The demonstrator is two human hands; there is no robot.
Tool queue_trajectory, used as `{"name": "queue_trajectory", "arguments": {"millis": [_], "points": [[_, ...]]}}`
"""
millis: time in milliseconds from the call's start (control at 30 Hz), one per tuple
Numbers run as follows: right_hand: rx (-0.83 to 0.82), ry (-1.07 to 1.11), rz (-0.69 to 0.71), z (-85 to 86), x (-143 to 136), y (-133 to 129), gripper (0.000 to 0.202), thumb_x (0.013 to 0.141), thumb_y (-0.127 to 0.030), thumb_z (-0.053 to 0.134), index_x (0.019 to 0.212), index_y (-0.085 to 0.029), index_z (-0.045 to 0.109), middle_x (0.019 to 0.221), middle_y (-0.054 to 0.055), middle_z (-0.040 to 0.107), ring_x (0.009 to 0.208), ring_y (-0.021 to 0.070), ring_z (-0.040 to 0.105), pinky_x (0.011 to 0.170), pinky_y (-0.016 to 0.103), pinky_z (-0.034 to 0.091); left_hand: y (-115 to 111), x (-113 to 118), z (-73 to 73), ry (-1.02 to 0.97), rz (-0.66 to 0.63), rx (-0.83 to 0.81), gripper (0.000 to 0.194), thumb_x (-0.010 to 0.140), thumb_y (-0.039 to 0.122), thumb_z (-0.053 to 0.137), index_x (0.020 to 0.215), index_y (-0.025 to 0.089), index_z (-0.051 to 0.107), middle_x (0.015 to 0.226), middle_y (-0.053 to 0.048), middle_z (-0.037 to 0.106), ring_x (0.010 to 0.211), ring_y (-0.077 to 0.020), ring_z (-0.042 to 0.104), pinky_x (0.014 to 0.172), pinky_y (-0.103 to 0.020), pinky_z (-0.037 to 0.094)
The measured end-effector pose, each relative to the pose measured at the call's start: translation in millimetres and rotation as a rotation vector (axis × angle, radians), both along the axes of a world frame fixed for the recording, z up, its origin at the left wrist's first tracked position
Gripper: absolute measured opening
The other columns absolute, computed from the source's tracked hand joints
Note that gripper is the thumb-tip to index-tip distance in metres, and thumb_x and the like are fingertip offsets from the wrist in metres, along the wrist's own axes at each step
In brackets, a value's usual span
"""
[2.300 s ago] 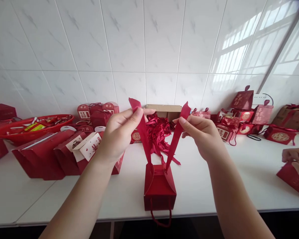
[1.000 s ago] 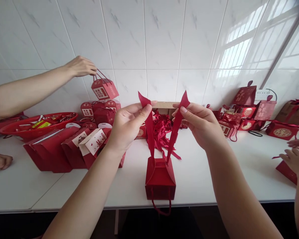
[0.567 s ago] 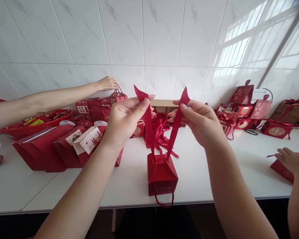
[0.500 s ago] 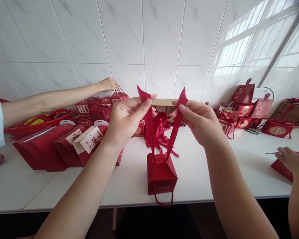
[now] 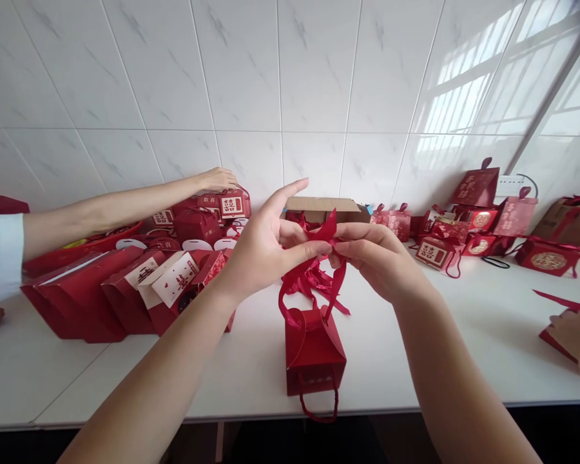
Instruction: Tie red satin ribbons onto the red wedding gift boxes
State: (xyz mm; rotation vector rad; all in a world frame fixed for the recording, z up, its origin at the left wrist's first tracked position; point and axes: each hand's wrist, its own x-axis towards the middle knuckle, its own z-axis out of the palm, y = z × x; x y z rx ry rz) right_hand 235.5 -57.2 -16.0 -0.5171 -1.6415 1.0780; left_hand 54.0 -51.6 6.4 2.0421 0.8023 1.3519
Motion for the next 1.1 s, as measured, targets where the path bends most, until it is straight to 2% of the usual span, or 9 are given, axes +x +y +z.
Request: {"name": "queue_trajectory", "arguments": {"millis": [100, 267, 333, 433, 533, 667, 900, 1000, 1100], "points": [[0.008, -0.036, 0.0, -3.0, -3, -2, 0.013, 0.082, -0.03, 0.066, 0.083, -0.018, 0.072, 0.069, 0.0, 0.061, 0.063, 0.0114, 0.056, 0.058, 0.023, 0.047, 2, -3, -0.9, 0.088, 0.007, 0.02, 0.078, 0.071, 0.028, 0.077, 0.141, 0.028, 0.04, 0.055, 0.005, 0.063, 0.05, -0.015, 0.06, 0.055, -0.025, 0.046], [-0.116, 0.068, -0.003, -13.6, -13, 2, 0.02, 0.084, -0.035, 0.066, 0.076, -0.018, 0.069, 0.061, -0.003, 0.054, 0.055, 0.0084, 0.05, 0.051, 0.02, 0.043, 6, -5, -3.3, 0.211, 0.008, 0.01, 0.068, 0.077, 0.03, 0.07, 0.139, 0.029, 0.042, 0.061, 0.003, 0.066, 0.05, -0.0146, 0.058, 0.053, -0.026, 0.044], [-0.157, 0.107, 0.039, -18.4, -15, 5, 0.019, 0.085, -0.034, 0.065, 0.077, -0.018, 0.069, 0.063, -0.003, 0.055, 0.057, 0.0087, 0.051, 0.054, 0.021, 0.045, 7, -8, -6.0, 0.214, -0.053, -0.053, 0.07, 0.077, 0.03, 0.07, 0.14, 0.029, 0.039, 0.07, 0.001, 0.069, 0.057, -0.0163, 0.062, 0.055, -0.026, 0.046], [-0.14, 0.132, 0.102, -24.3, -14, 8, 0.017, 0.088, -0.033, 0.062, 0.082, -0.018, 0.068, 0.069, -0.001, 0.061, 0.062, 0.011, 0.058, 0.06, 0.023, 0.051, 10, -15, -11.9, 0.186, -0.22, -0.207, 0.073, 0.079, 0.027, 0.069, 0.142, 0.027, 0.033, 0.083, -0.003, 0.07, 0.077, -0.0207, 0.068, 0.067, -0.03, 0.051], [-0.035, 0.099, 0.137, -28.3, -10, 11, 0.014, 0.089, -0.032, 0.061, 0.089, -0.02, 0.068, 0.073, 0.0, 0.064, 0.069, 0.0122, 0.061, 0.067, 0.025, 0.053, 13, -22, -18.0, 0.128, -0.341, -0.352, 0.066, 0.083, 0.023, 0.064, 0.141, 0.023, 0.032, 0.079, -0.002, 0.068, 0.079, -0.0199, 0.067, 0.077, -0.034, 0.05], [0.164, -0.119, 0.143, -29.2, -2, 13, 0.016, 0.094, -0.028, 0.054, 0.091, -0.019, 0.067, 0.082, 0.003, 0.067, 0.08, 0.015, 0.064, 0.076, 0.029, 0.053, 15, -24, -24.2, -0.004, -0.384, -0.499, 0.055, 0.083, 0.016, 0.06, 0.134, 0.02, 0.041, 0.074, 0.001, 0.063, 0.072, -0.0165, 0.064, 0.073, -0.031, 0.047], [0.708, -0.525, -0.128, -23.0, 6, 10, 0.028, 0.094, -0.007, 0.041, 0.099, -0.019, 0.065, 0.095, 0.008, 0.066, 0.09, 0.0175, 0.059, 0.077, 0.031, 0.05, 18, -17, -27.0, -0.155, -0.359, -0.712, 0.035, 0.076, 0.013, 0.056, 0.111, 0.016, 0.058, 0.068, 0.0, 0.058, 0.062, -0.0123, 0.056, 0.058, -0.024, 0.044], [0.832, -0.572, -0.233, -21.6, 6, 9, 0.027, 0.092, -0.005, 0.042, 0.098, -0.016, 0.066, 0.093, 0.009, 0.065, 0.087, 0.0191, 0.058, 0.074, 0.033, 0.049, 17, -16, -24.7, -0.244, -0.325, -0.758, 0.026, 0.076, 0.018, 0.06, 0.102, 0.015, 0.062, 0.074, -0.002, 0.059, 0.064, -0.0131, 0.058, 0.057, -0.024, 0.046], [0.87, -0.578, -0.292, -22.2, 6, 9, 0.026, 0.091, -0.004, 0.043, 0.096, -0.014, 0.067, 0.092, 0.01, 0.065, 0.086, 0.0202, 0.057, 0.074, 0.035, 0.048, 13, -15, -23.9, -0.294, -0.302, -0.742, 0.027, 0.079, 0.027, 0.061, 0.103, 0.015, 0.062, 0.076, -0.003, 0.06, 0.067, -0.0164, 0.063, 0.063, -0.028, 0.05]]}}
